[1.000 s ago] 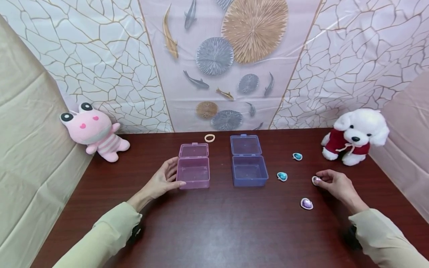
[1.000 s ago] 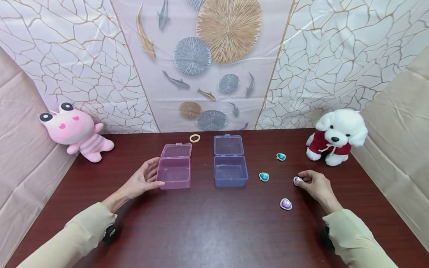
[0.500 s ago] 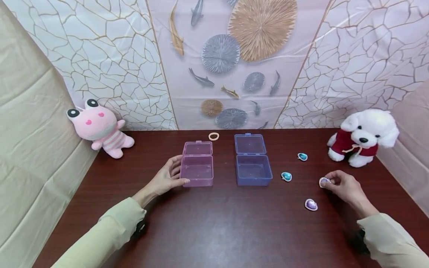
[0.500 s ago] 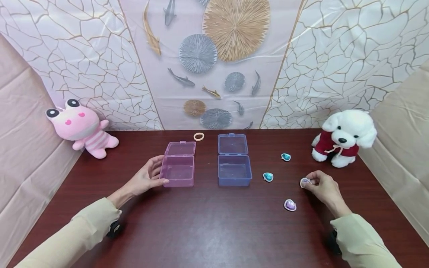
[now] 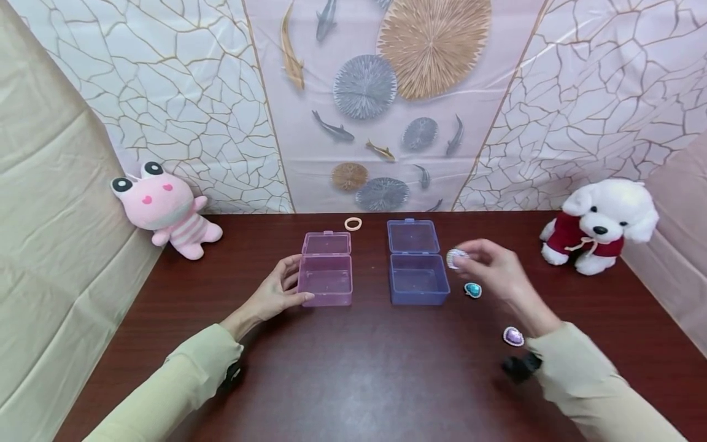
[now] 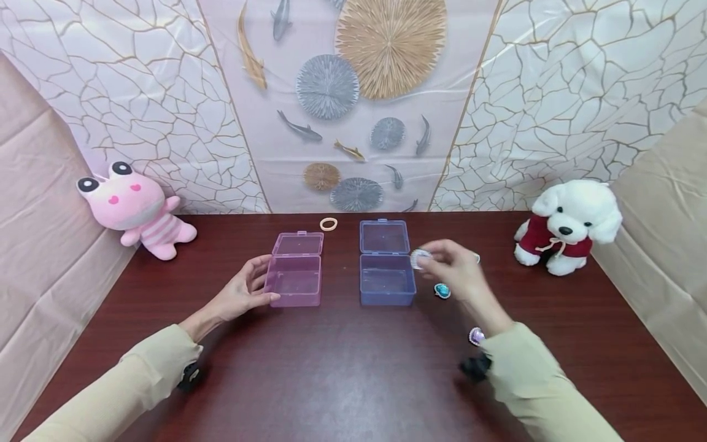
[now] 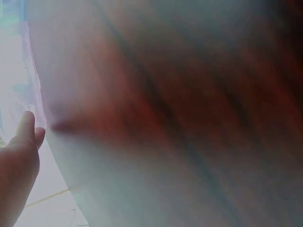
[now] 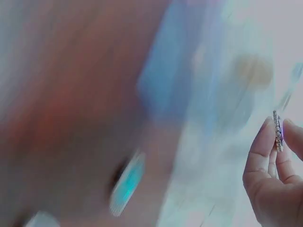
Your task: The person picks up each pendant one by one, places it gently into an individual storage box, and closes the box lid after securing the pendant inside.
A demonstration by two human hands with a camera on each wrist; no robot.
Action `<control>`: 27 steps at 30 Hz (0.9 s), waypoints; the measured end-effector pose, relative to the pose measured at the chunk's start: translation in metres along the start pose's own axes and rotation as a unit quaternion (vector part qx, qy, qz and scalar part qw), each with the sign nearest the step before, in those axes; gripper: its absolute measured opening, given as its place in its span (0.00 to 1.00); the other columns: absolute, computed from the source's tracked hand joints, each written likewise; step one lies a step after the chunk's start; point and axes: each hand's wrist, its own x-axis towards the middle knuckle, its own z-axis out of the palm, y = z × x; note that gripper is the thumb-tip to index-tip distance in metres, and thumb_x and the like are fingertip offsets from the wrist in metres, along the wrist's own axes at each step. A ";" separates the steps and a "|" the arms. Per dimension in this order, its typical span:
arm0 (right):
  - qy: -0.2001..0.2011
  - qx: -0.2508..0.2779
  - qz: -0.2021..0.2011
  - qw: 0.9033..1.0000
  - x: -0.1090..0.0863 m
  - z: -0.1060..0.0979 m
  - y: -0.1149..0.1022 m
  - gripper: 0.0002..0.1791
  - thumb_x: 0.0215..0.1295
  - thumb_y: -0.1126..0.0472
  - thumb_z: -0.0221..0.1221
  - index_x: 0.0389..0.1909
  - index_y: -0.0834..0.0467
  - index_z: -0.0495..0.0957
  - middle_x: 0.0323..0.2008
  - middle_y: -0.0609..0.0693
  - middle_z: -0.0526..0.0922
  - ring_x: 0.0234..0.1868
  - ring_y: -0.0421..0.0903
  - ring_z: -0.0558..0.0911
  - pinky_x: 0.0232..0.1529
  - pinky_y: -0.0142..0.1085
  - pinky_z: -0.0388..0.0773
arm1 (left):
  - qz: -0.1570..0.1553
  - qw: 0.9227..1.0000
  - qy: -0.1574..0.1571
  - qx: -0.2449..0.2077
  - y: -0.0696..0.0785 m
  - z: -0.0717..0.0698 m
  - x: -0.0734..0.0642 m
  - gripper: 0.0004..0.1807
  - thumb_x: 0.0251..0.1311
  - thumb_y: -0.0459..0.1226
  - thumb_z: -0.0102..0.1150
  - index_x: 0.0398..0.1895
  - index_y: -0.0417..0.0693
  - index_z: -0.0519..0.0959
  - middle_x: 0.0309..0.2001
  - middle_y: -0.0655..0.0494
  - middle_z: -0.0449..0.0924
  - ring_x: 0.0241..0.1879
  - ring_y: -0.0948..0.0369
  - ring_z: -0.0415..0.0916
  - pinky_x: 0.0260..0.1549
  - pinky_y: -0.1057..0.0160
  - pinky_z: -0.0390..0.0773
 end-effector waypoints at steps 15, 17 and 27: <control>-0.139 0.073 0.091 0.983 0.048 0.192 -0.041 0.12 0.58 0.76 0.58 0.44 0.76 0.74 0.26 0.52 0.80 0.24 0.39 0.81 0.36 0.42 0.85 | -0.013 1.000 0.003 0.013 0.000 0.001 0.000 0.45 0.51 0.21 0.60 0.69 0.36 0.46 0.70 0.36 0.47 0.70 0.42 0.49 0.64 0.46 0.61; -0.149 0.076 0.099 0.981 0.050 0.201 -0.037 0.12 0.58 0.76 0.57 0.44 0.77 0.74 0.26 0.53 0.80 0.23 0.39 0.81 0.35 0.39 0.85 | -0.014 1.000 0.004 0.011 0.000 0.002 0.000 0.44 0.51 0.20 0.60 0.68 0.36 0.46 0.70 0.36 0.47 0.70 0.42 0.48 0.65 0.46 0.59; -0.194 -0.024 0.112 0.974 0.058 0.227 -0.036 0.09 0.57 0.78 0.56 0.39 0.75 0.76 0.23 0.53 0.77 0.21 0.39 0.79 0.29 0.33 0.84 | -0.017 1.000 0.010 0.021 0.001 0.002 -0.001 0.44 0.51 0.22 0.61 0.68 0.36 0.46 0.70 0.36 0.47 0.70 0.42 0.47 0.65 0.45 0.58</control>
